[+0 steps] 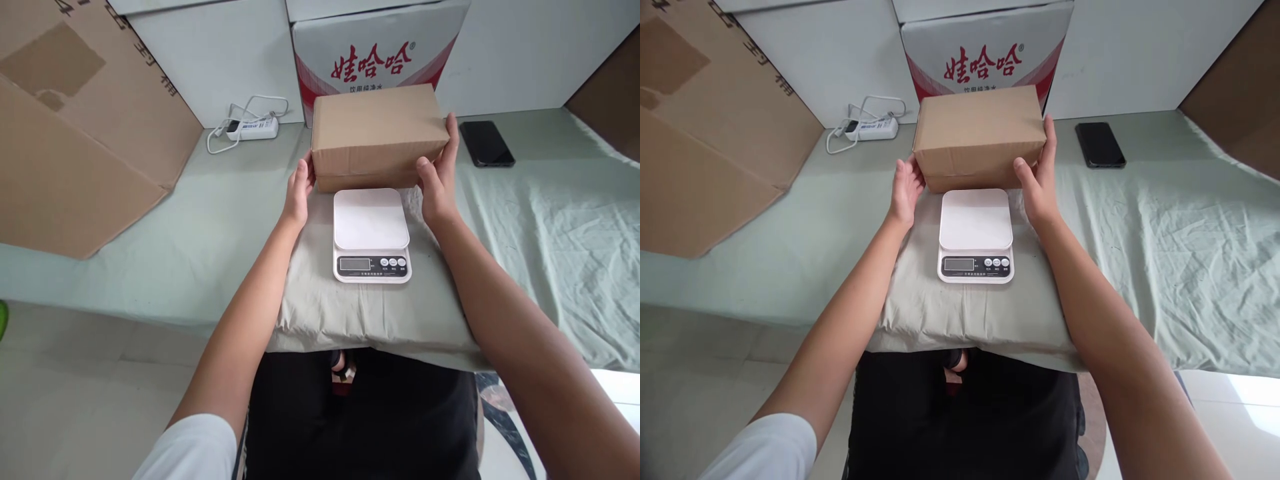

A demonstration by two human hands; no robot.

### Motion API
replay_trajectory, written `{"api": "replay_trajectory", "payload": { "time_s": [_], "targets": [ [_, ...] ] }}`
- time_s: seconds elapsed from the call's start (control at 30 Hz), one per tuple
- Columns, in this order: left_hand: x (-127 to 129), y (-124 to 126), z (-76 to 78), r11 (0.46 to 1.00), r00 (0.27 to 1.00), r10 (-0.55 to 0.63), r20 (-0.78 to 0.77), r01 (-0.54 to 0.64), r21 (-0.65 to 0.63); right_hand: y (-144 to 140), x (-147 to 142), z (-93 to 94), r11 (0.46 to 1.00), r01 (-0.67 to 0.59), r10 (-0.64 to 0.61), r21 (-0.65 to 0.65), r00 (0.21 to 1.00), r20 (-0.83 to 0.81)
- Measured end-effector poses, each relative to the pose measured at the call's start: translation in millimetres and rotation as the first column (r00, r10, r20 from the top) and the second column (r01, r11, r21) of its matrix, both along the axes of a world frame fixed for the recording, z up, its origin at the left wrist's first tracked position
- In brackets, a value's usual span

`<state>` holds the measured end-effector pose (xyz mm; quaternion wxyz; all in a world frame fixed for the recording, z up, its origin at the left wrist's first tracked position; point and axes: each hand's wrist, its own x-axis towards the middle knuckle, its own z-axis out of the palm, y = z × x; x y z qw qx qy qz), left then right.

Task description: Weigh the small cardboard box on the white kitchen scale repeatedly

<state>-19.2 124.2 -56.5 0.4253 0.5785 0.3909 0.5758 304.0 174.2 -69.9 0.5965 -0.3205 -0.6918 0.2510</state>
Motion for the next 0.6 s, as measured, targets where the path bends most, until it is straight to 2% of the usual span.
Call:
{"api": "replay_trajectory", "payload": {
  "time_s": [0.13, 0.23, 0.33, 0.4, 0.5, 0.6],
  "targets": [
    [6, -11, 12.0, 0.997, 0.999, 0.033, -0.008, -0.032, 0.068, 9, -3, 2.2, 0.992, -0.050, 0.062, 0.113, 0.993, -0.097],
    [12, -34, 28.5, 0.989, 0.999, 0.035, -0.003, -0.034, 0.141, 1, 4, 21.3, 0.982, -0.043, 0.063, 0.184, 0.992, -0.105],
    [14, -72, 42.9, 0.978, 1.000, 0.006, 0.012, -0.009, 0.210, -36, 18, 47.5, 0.973, 0.022, -0.011, 0.230, 0.999, -0.049],
    [10, -98, 46.3, 0.972, 0.999, -0.038, -0.025, 0.042, 0.231, -71, 24, 57.2, 0.967, 0.087, -0.083, 0.241, 0.996, -0.026],
    [2, -129, 40.2, 0.974, 0.998, -0.059, -0.037, 0.066, 0.216, -117, 22, 51.6, 0.969, 0.084, -0.088, 0.234, 0.996, 0.006],
    [-2, -147, 26.9, 0.980, 1.000, -0.002, -0.006, 0.003, 0.200, -141, 12, 33.9, 0.981, 0.123, -0.131, 0.149, 0.990, 0.046]
  ]
}}
